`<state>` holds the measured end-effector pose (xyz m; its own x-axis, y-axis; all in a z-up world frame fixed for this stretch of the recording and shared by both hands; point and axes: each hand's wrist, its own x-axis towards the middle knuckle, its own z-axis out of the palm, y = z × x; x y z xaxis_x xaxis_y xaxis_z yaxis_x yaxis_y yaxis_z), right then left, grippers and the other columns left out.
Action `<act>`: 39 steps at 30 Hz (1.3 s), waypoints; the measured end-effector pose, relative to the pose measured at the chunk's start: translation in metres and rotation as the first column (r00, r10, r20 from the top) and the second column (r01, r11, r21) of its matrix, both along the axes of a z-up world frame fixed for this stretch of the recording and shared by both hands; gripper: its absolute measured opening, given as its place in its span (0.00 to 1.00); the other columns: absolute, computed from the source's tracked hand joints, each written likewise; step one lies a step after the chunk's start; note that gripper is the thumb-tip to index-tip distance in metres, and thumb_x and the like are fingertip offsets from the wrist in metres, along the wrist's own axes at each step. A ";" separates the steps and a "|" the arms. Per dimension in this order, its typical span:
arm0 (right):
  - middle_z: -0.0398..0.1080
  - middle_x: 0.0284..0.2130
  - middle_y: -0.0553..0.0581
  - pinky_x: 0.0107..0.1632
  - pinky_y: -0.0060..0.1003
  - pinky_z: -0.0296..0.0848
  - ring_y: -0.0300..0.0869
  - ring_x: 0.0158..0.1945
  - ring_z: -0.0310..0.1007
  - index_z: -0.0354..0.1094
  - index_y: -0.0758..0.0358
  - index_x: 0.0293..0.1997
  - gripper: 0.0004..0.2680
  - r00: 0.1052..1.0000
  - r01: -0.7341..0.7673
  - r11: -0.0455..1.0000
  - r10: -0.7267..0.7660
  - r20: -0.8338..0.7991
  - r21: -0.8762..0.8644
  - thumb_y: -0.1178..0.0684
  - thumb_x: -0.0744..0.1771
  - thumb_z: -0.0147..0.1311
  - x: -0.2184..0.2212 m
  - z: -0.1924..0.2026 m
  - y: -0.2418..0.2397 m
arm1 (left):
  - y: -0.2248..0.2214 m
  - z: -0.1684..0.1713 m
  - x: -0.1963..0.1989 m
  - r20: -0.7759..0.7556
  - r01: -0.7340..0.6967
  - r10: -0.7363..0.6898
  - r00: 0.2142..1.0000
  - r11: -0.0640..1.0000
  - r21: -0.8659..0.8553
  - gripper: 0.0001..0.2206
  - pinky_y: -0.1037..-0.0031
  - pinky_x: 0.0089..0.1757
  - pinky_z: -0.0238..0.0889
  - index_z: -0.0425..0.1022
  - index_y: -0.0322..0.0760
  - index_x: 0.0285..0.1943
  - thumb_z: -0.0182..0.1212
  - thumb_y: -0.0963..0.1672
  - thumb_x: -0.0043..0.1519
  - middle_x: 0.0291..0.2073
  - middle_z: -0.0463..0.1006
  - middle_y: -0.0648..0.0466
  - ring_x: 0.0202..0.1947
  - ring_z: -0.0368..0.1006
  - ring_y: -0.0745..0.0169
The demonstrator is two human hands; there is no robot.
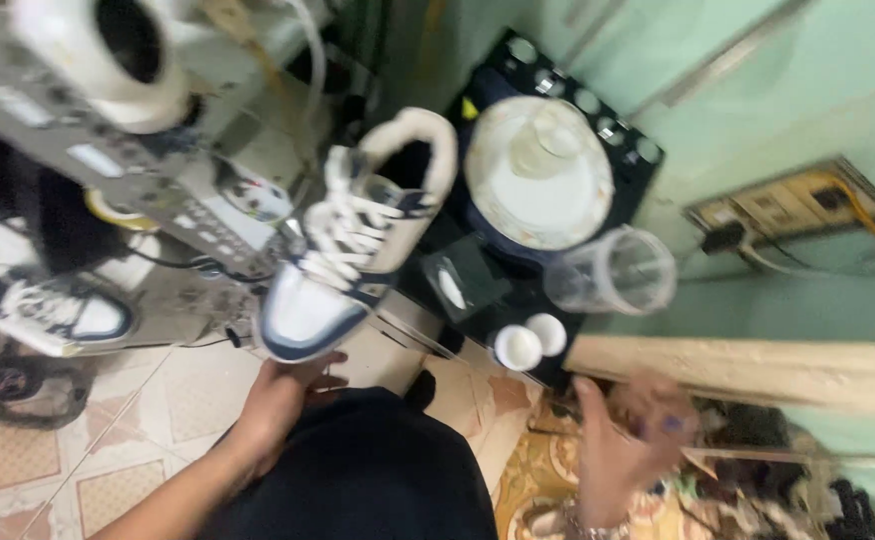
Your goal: Applying white paint to the trim of a sneaker for restoration.
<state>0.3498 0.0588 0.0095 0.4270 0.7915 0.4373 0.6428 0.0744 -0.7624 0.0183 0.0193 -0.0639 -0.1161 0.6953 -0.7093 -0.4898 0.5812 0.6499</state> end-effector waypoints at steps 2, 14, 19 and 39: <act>0.69 0.45 0.57 0.46 0.30 0.69 0.31 0.45 0.67 0.59 0.66 0.53 0.22 0.997 -0.051 0.998 0.049 -0.055 -0.034 0.60 0.58 0.70 0.006 0.005 0.005 | 0.005 0.007 0.015 -0.068 0.211 -0.213 0.975 0.977 -0.026 0.12 0.64 0.41 0.70 0.72 0.33 0.53 0.52 0.45 0.65 0.49 0.81 0.50 0.40 0.78 0.56; 0.75 0.52 0.54 0.38 0.25 0.66 0.31 0.34 0.61 0.62 0.69 0.57 0.21 0.840 -0.529 0.834 0.541 0.045 -0.155 0.60 0.62 0.69 0.007 -0.003 0.037 | 0.043 0.085 0.119 -0.829 0.758 -0.081 0.553 0.463 0.460 0.17 0.67 0.32 0.73 0.70 0.37 0.51 0.70 0.43 0.56 0.54 0.75 0.43 0.33 0.79 0.52; 0.74 0.33 0.59 0.37 0.28 0.70 0.35 0.31 0.64 0.71 0.65 0.53 0.19 0.907 -0.408 0.849 0.419 -0.041 -0.337 0.60 0.59 0.73 0.005 0.004 0.033 | 0.053 0.061 0.141 -0.813 0.705 -0.137 0.566 0.592 0.391 0.22 0.62 0.32 0.71 0.64 0.35 0.54 0.72 0.44 0.57 0.46 0.77 0.43 0.33 0.79 0.46; 0.74 0.53 0.70 0.51 0.34 0.71 0.43 0.47 0.73 0.44 0.59 0.36 0.22 0.594 -0.804 0.590 0.789 -0.154 -0.076 0.62 0.61 0.69 -0.010 0.064 -0.002 | 0.030 0.145 0.086 -0.825 0.817 -0.087 0.559 0.225 0.530 0.24 0.62 0.41 0.70 0.61 0.28 0.57 0.68 0.38 0.55 0.44 0.75 0.41 0.44 0.76 0.39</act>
